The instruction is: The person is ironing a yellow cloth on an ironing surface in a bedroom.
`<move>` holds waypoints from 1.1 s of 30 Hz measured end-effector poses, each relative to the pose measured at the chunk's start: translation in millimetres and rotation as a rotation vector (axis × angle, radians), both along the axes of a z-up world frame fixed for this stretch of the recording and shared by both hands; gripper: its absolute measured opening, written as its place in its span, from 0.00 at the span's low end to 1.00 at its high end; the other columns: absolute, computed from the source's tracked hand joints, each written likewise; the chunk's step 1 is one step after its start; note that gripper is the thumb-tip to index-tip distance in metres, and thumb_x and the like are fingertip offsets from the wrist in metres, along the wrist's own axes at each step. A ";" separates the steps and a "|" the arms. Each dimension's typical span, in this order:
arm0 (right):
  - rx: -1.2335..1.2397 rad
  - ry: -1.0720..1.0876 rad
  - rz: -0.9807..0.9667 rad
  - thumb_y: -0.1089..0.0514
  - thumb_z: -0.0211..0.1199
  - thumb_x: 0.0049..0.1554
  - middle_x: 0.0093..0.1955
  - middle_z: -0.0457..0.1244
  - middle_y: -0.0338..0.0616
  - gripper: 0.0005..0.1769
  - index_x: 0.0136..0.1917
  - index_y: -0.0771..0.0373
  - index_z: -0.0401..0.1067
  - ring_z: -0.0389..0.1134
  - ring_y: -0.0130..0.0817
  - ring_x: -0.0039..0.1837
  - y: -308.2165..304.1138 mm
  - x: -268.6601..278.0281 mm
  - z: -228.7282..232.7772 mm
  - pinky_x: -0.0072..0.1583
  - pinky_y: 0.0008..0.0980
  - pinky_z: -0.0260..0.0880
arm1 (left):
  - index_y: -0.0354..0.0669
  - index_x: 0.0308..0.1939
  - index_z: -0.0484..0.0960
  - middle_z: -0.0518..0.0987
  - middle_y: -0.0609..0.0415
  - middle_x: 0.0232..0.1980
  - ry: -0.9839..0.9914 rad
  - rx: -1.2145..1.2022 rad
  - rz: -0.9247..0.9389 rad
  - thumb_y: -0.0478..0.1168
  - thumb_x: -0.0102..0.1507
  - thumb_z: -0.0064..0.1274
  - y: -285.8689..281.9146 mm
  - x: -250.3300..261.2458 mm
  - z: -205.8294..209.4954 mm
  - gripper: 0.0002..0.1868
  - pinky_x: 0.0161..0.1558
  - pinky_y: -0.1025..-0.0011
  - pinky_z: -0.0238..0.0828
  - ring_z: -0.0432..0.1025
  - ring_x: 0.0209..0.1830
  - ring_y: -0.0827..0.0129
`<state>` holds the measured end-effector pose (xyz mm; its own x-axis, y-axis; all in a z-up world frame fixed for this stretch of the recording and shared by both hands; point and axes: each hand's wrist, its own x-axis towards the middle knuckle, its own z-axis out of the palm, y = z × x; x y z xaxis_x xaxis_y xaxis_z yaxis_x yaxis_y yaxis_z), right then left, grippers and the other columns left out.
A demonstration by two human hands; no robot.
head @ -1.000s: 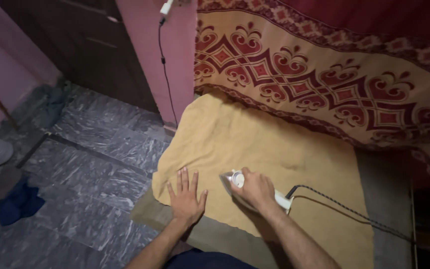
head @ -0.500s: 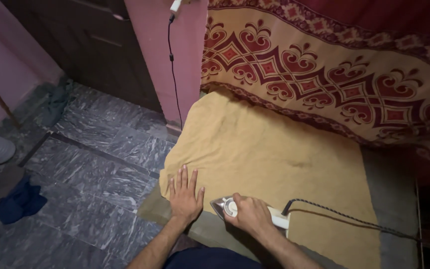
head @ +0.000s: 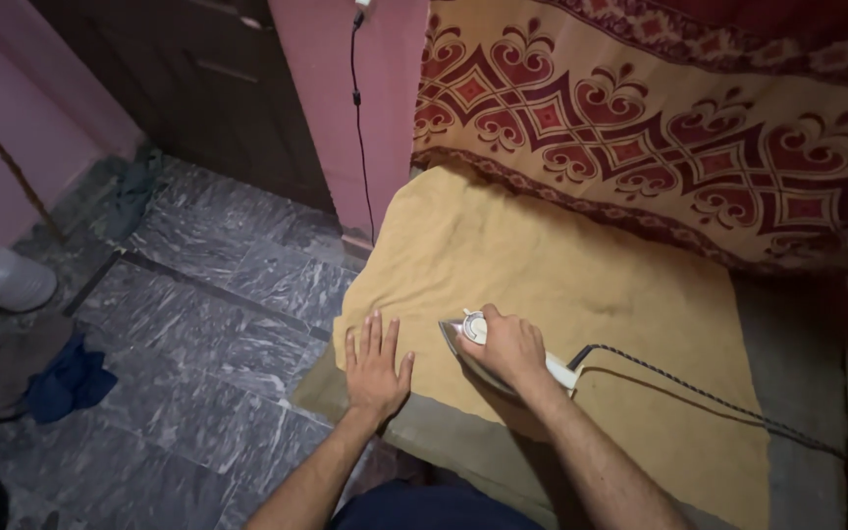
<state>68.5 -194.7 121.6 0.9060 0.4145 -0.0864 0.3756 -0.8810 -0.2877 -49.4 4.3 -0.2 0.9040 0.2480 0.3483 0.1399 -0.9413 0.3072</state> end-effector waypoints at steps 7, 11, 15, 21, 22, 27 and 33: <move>0.033 0.030 0.047 0.34 0.68 0.48 0.39 0.71 0.54 0.30 0.53 0.57 0.72 0.73 0.56 0.46 -20.0 -15.1 -6.2 0.50 0.55 0.73 | 0.47 0.76 0.61 0.54 0.43 0.81 0.051 0.013 0.013 0.57 0.65 0.45 -1.8 0.4 0.8 0.37 0.77 0.47 0.32 0.47 0.82 0.54; 0.043 0.019 0.081 0.34 0.68 0.47 0.39 0.71 0.53 0.29 0.53 0.55 0.72 0.73 0.56 0.46 -32.5 -32.6 -6.8 0.49 0.55 0.72 | 0.49 0.77 0.61 0.54 0.45 0.81 0.055 0.030 0.025 0.57 0.65 0.45 0.8 -0.9 -2.2 0.37 0.78 0.48 0.32 0.47 0.82 0.54; 0.021 0.018 0.070 0.35 0.70 0.46 0.39 0.70 0.54 0.29 0.54 0.53 0.71 0.73 0.56 0.45 -51.8 -48.9 -5.8 0.47 0.56 0.72 | 0.51 0.77 0.60 0.52 0.46 0.82 0.097 0.057 0.040 0.58 0.65 0.44 -1.0 2.5 -7.8 0.38 0.77 0.47 0.33 0.46 0.82 0.55; -0.022 0.055 0.024 0.35 0.68 0.49 0.39 0.71 0.50 0.25 0.54 0.48 0.72 0.74 0.53 0.46 -85.1 -62.3 6.2 0.47 0.54 0.72 | 0.51 0.77 0.60 0.52 0.48 0.82 0.154 -0.024 0.121 0.56 0.65 0.44 -8.5 5.5 -19.1 0.37 0.77 0.43 0.33 0.44 0.83 0.55; -0.021 0.056 0.019 0.35 0.68 0.49 0.39 0.71 0.50 0.25 0.54 0.48 0.72 0.74 0.53 0.46 -92.5 -62.3 6.9 0.47 0.54 0.72 | 0.51 0.77 0.60 0.52 0.48 0.82 0.154 -0.023 0.116 0.56 0.65 0.44 -13.2 9.6 -21.4 0.37 0.77 0.43 0.33 0.44 0.83 0.55; 0.000 0.076 0.035 0.34 0.71 0.46 0.39 0.71 0.50 0.28 0.54 0.47 0.72 0.74 0.53 0.46 -124.5 -63.1 6.8 0.47 0.54 0.72 | 0.38 0.73 0.64 0.54 0.38 0.80 0.109 -0.256 0.154 0.50 0.65 0.45 -44.5 25.6 -22.5 0.34 0.74 0.38 0.33 0.44 0.82 0.45; 0.024 0.025 0.025 0.35 0.72 0.45 0.38 0.71 0.53 0.30 0.56 0.49 0.72 0.73 0.55 0.45 -162.5 -59.9 -1.7 0.47 0.56 0.72 | 0.35 0.66 0.69 0.63 0.37 0.75 0.023 -0.343 -0.148 0.44 0.65 0.47 -133.0 41.0 -1.5 0.27 0.77 0.48 0.44 0.53 0.79 0.44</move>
<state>8.6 -357.2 119.8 0.8931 0.4391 -0.0980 0.3899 -0.8641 -0.3184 -8.4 -128.7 -1.7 0.9454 0.2129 0.2469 0.0207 -0.7950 0.6062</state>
